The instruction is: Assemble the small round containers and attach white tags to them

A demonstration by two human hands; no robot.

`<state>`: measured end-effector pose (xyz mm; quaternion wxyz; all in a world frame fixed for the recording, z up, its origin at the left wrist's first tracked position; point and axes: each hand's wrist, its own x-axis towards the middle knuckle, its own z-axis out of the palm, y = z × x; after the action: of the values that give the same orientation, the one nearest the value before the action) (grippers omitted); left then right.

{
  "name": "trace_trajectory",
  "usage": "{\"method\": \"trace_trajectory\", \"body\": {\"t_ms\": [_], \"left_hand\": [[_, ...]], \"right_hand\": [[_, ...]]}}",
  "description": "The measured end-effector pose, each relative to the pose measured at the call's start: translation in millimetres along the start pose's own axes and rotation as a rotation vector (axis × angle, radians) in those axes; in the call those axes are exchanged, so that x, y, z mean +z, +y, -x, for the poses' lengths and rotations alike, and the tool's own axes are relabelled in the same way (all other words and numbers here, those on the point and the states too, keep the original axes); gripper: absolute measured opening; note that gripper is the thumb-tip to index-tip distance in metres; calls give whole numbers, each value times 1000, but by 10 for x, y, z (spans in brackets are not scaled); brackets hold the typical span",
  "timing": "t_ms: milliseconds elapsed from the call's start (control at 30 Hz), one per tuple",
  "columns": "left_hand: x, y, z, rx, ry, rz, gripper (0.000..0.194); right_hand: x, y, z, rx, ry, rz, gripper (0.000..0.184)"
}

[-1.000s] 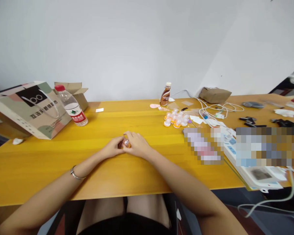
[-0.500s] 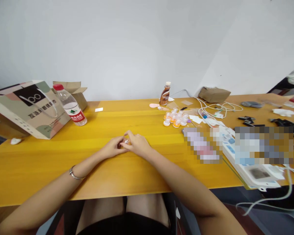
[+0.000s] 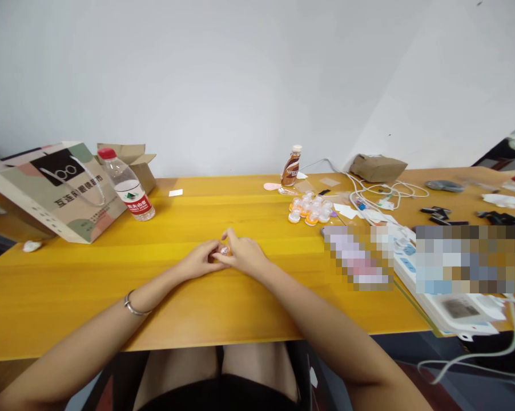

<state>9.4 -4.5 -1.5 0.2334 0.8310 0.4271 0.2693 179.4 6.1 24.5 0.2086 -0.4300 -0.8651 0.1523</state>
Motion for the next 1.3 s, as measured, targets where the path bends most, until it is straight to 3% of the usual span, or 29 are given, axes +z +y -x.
{"method": "trace_trajectory", "body": {"t_ms": [367, 500, 800, 933, 1067, 1200, 1300], "left_hand": [[0, -21, -3, -3, -12, -20, 18], [5, -32, 1, 12, -5, -16, 16], [-8, -8, 4, 6, -7, -21, 15], [-9, 2, 3, 21, -3, -16, 15], [-7, -1, 0, 31, -7, 24, 16], [-6, -3, 3, 8, -8, 14, 17], [-3, 0, 11, -10, -6, 3, 19]], "right_hand": [[-6, -27, 20, -165, 30, 39, 32], [19, -21, 15, -76, 16, 41, 36], [-30, -39, 33, -151, -16, 67, 30], [-22, -39, 24, -95, -22, 55, 27], [-11, -52, 16, -147, 48, 58, 30], [-13, -50, 26, -111, 31, 48, 30], [-20, 10, 27, -140, 159, -57, 28]]}}
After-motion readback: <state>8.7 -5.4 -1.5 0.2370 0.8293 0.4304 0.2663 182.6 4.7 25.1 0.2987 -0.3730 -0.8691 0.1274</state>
